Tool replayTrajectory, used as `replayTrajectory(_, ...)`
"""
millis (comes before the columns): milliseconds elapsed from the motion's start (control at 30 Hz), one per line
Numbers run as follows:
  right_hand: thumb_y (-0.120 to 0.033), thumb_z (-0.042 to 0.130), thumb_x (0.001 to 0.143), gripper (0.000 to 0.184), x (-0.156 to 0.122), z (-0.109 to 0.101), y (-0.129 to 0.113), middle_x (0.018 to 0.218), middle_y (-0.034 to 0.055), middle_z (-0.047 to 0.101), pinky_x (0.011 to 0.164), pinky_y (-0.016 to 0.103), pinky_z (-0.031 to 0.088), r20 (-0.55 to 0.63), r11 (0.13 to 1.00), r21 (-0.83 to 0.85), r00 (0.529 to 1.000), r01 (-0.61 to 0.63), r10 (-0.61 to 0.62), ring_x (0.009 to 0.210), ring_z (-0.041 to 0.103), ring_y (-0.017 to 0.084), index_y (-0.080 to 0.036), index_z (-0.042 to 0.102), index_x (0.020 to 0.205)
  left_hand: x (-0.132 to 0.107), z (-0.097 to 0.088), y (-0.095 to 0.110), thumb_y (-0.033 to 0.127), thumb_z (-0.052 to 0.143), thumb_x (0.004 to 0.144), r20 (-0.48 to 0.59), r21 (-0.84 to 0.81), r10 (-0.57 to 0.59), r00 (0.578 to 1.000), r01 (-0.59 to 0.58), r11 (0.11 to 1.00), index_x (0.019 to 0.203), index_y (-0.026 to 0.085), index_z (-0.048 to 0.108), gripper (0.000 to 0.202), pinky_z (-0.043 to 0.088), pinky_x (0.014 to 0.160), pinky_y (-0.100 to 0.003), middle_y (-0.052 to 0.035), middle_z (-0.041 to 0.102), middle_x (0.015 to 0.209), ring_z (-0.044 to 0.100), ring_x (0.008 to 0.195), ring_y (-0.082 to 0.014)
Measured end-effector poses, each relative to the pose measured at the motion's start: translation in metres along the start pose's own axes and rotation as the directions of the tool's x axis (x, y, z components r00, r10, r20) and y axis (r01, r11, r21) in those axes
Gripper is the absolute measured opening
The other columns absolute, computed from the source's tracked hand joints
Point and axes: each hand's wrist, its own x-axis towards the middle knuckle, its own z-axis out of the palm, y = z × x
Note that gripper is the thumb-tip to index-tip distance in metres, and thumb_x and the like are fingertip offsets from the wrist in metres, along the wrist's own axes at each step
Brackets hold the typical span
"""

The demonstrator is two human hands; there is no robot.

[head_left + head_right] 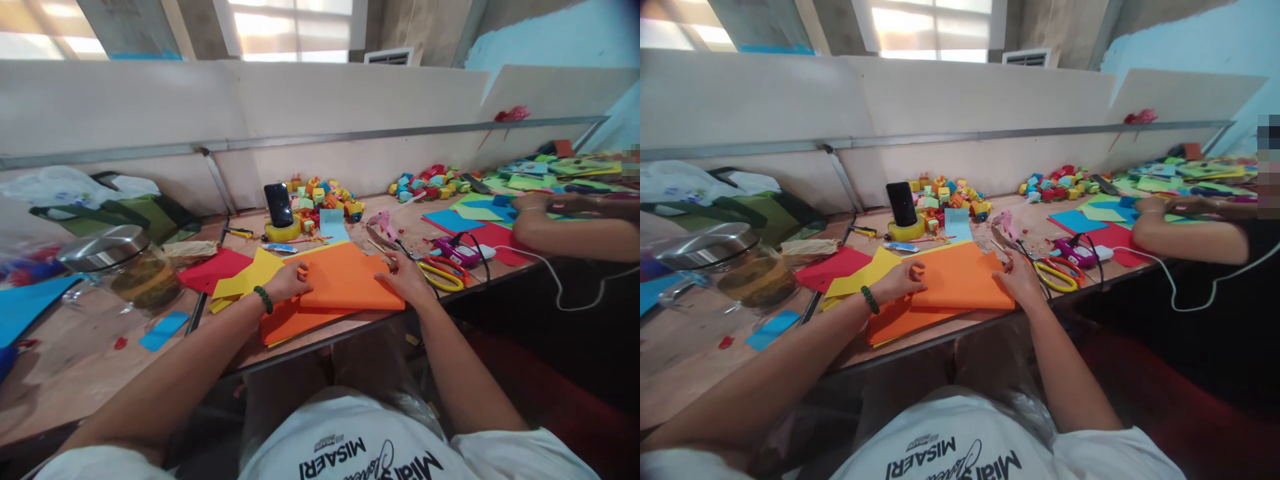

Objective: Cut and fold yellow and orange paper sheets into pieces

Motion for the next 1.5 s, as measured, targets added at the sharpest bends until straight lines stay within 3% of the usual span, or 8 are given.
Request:
replayTrajectory(100,-0.033,0.071,0.064,0.058,0.001,-0.003,0.003,0.066,-0.0032,0.061,0.061,0.027,0.04,-0.069,0.995,0.096,0.997,0.033,-0.027,0.064,0.056,0.016,-0.017,0.062,0.119,0.001,0.003,-0.006,0.017,0.076,0.059,-0.037,-0.031,0.02,0.999,-0.021,0.999,0.105,0.015,0.058,0.049,0.04,0.044,-0.019,0.0065,0.056,0.063,0.053,0.048,-0.01)
replayTrajectory(200,-0.04,0.071,0.063,0.035,-0.003,-0.008,0.002,0.061,-0.003,0.059,0.058,0.028,0.039,-0.054,0.953,0.288,0.995,0.095,-0.083,0.059,0.052,0.014,-0.016,0.072,0.088,0.0,0.006,-0.009,0.019,0.079,0.056,-0.106,-0.061,0.051,0.993,-0.058,0.996,0.111,0.015,0.059,0.058,0.044,0.051,-0.021,0.0034,0.059,0.071,0.056,0.056,-0.012)
replayTrajectory(367,-0.045,0.08,0.056,0.031,-0.014,-0.015,-0.013,0.07,-0.0016,0.069,0.066,0.029,0.048,0.018,0.669,0.743,0.997,0.032,-0.068,0.065,0.06,0.015,-0.02,0.071,0.072,-0.004,0.004,-0.001,0.034,0.084,0.054,-0.302,-0.241,0.085,0.95,-0.162,0.957,0.119,0.014,0.058,0.074,0.05,0.074,-0.027,-0.0099,0.064,0.109,0.061,0.094,-0.0203)
replayTrajectory(467,-0.043,0.086,0.049,0.033,-0.019,-0.017,-0.028,0.074,-0.0015,0.073,0.071,0.03,0.052,0.054,0.542,0.84,0.997,-0.02,-0.047,0.068,0.064,0.016,-0.023,0.072,0.071,-0.009,0.002,0.007,0.043,0.086,0.049,-0.225,-0.578,0.076,0.971,-0.196,0.792,0.101,0.012,0.067,0.063,0.052,0.073,-0.03,-0.0097,0.07,0.1,0.064,0.09,-0.0227)
replayTrajectory(600,-0.041,0.091,0.043,0.038,-0.018,-0.011,-0.043,0.074,-0.0012,0.074,0.07,0.03,0.054,0.056,0.459,0.887,0.998,-0.052,0.005,0.067,0.066,0.016,-0.023,0.073,0.071,-0.014,-0.001,0.011,0.051,0.085,0.045,-0.187,-0.704,0.06,0.981,-0.176,0.688,0.078,0.012,0.069,0.053,0.051,0.066,-0.03,-0.0057,0.072,0.078,0.065,0.076,-0.0208)
replayTrajectory(767,-0.048,0.09,0.041,0.042,-0.013,0.0,-0.05,0.065,-0.0016,0.071,0.055,0.028,0.052,0.106,0.462,0.876,0.99,-0.139,0.097,0.055,0.063,0.015,-0.021,0.071,0.067,-0.016,-0.008,0.012,0.045,0.088,0.043,-0.223,-0.757,-0.011,0.975,-0.166,0.632,0.076,0.014,0.069,0.049,0.05,0.063,-0.027,-0.0015,0.071,0.072,0.065,0.071,-0.0176)
replayTrajectory(1033,-0.052,0.087,0.043,0.043,-0.022,0.005,-0.057,0.052,-0.0038,0.06,0.047,0.024,0.043,-0.008,0.587,0.809,0.997,-0.04,0.079,0.047,0.051,0.011,-0.02,0.061,0.053,-0.019,-0.013,0.012,0.037,0.087,0.046,-0.175,-0.777,-0.101,0.979,-0.075,0.625,0.064,0.016,0.06,0.039,0.047,0.052,-0.024,0.0027,0.063,0.056,0.059,0.055,-0.0132)
replayTrajectory(1500,-0.043,0.081,0.054,0.033,-0.024,0.005,-0.051,0.057,-0.004,0.06,0.052,0.023,0.044,0.027,0.533,0.844,0.997,-0.064,0.077,0.051,0.053,0.01,-0.019,0.059,0.057,-0.021,-0.015,0.022,0.013,0.074,0.055,-0.084,-0.835,-0.197,0.977,0.039,0.549,0.067,0.016,0.056,0.022,0.048,0.047,-0.02,0.005,0.058,0.051,0.057,0.046,-0.0105)
